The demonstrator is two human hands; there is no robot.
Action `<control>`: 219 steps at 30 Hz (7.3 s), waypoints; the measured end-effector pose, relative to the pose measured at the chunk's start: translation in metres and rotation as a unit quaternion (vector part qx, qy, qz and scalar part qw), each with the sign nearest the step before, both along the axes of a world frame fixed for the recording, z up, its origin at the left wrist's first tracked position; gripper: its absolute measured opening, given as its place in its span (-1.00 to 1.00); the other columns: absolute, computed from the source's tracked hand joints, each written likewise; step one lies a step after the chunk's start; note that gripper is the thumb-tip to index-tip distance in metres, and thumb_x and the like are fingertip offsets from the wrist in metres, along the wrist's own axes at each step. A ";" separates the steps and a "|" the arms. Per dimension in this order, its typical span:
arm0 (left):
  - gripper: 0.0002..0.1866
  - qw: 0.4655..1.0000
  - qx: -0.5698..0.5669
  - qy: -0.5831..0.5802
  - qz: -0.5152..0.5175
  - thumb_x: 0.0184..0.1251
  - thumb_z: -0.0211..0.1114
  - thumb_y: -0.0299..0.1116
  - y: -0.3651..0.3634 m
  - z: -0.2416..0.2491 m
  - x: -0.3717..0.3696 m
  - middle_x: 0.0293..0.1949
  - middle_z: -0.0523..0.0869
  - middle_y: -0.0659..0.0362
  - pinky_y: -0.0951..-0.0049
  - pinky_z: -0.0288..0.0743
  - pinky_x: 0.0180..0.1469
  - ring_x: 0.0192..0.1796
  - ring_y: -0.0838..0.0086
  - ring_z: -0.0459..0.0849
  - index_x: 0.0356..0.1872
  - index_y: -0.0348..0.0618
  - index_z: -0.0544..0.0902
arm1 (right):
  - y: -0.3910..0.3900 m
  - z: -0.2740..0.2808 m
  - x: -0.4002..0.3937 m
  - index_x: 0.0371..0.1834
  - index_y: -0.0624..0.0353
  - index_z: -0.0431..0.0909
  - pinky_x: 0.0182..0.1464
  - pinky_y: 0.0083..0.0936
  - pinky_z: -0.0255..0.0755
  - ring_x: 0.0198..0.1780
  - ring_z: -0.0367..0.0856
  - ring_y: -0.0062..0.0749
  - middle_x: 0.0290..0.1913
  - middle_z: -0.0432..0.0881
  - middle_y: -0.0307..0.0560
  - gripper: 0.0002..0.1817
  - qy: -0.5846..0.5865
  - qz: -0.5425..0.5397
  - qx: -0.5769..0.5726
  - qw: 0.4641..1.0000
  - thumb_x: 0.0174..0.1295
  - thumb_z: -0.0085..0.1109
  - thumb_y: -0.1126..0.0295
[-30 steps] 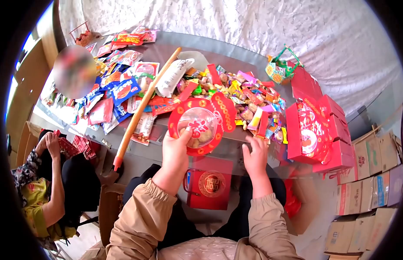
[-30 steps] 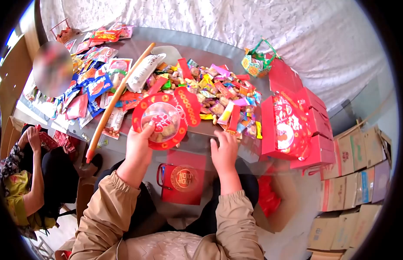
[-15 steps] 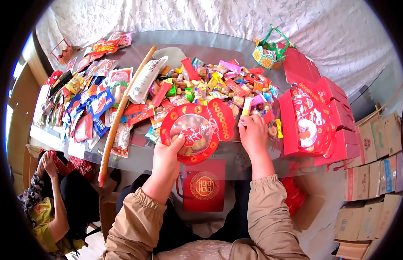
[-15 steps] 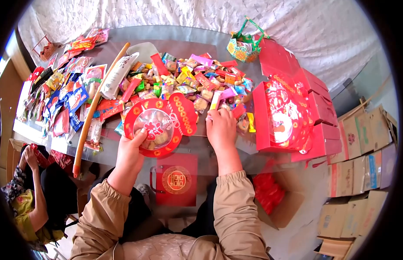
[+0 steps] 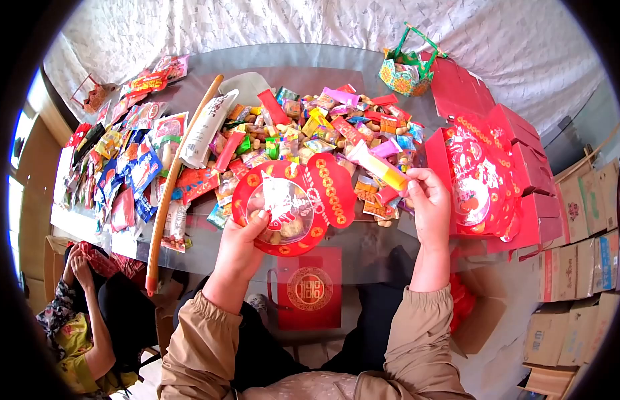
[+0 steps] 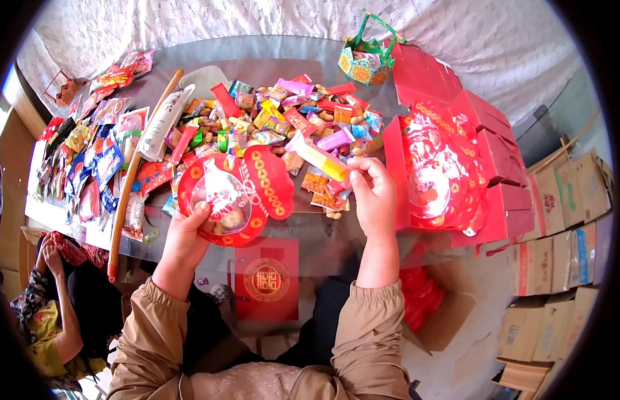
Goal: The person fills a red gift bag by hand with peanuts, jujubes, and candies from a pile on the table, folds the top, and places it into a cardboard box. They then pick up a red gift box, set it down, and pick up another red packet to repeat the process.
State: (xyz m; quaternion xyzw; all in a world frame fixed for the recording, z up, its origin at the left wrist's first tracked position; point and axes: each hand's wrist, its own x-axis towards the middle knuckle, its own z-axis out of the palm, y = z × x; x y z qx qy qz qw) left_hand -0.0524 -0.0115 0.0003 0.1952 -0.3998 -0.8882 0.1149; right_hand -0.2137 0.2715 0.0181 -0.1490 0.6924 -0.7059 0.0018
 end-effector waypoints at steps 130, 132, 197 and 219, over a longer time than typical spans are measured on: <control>-0.70 0.995 -0.092 -0.016 -0.036 0.54 0.21 -0.37 0.018 -0.005 0.007 0.01 0.75 0.15 0.43 0.64 0.02 -0.03 0.50 0.74 0.19 -0.24 0.59 | -0.066 -0.005 0.060 0.29 0.25 0.46 0.28 -0.42 0.40 0.20 0.52 -0.55 0.20 0.60 -0.20 -0.57 -0.157 0.362 -0.079 0.916 0.39 0.19 0.39; -0.71 0.993 -0.108 -0.025 -0.038 0.54 0.22 -0.36 0.016 -0.005 0.007 -0.02 0.76 0.17 0.45 0.65 -0.01 -0.07 0.51 0.75 0.17 -0.24 0.60 | -0.064 -0.001 0.056 0.16 0.24 0.56 0.15 -0.46 0.47 0.06 0.58 -0.59 0.05 0.67 -0.24 -0.68 -0.094 0.346 -0.027 0.933 0.42 0.21 0.34; -0.75 0.997 -0.022 -0.049 0.064 0.55 0.22 -0.29 0.001 0.001 -0.003 -0.17 0.71 0.27 0.52 0.54 -0.19 -0.26 0.63 0.63 0.10 -0.16 0.61 | -0.053 -0.003 0.007 -0.14 0.37 0.68 0.01 -0.67 0.48 -0.01 0.55 -0.61 -0.01 0.56 -0.20 -0.87 0.082 -0.038 -0.046 0.995 0.28 0.22 0.68; -0.76 0.999 0.004 -0.019 0.038 0.54 0.22 -0.35 0.004 -0.001 -0.005 -0.15 0.73 0.25 0.51 0.55 -0.20 -0.26 0.62 0.63 0.11 -0.19 0.61 | -0.081 -0.014 0.036 0.09 0.44 0.60 0.36 -0.43 0.26 0.33 0.41 -0.32 0.23 0.53 -0.03 -0.71 0.027 0.119 -0.031 0.992 0.47 0.02 0.45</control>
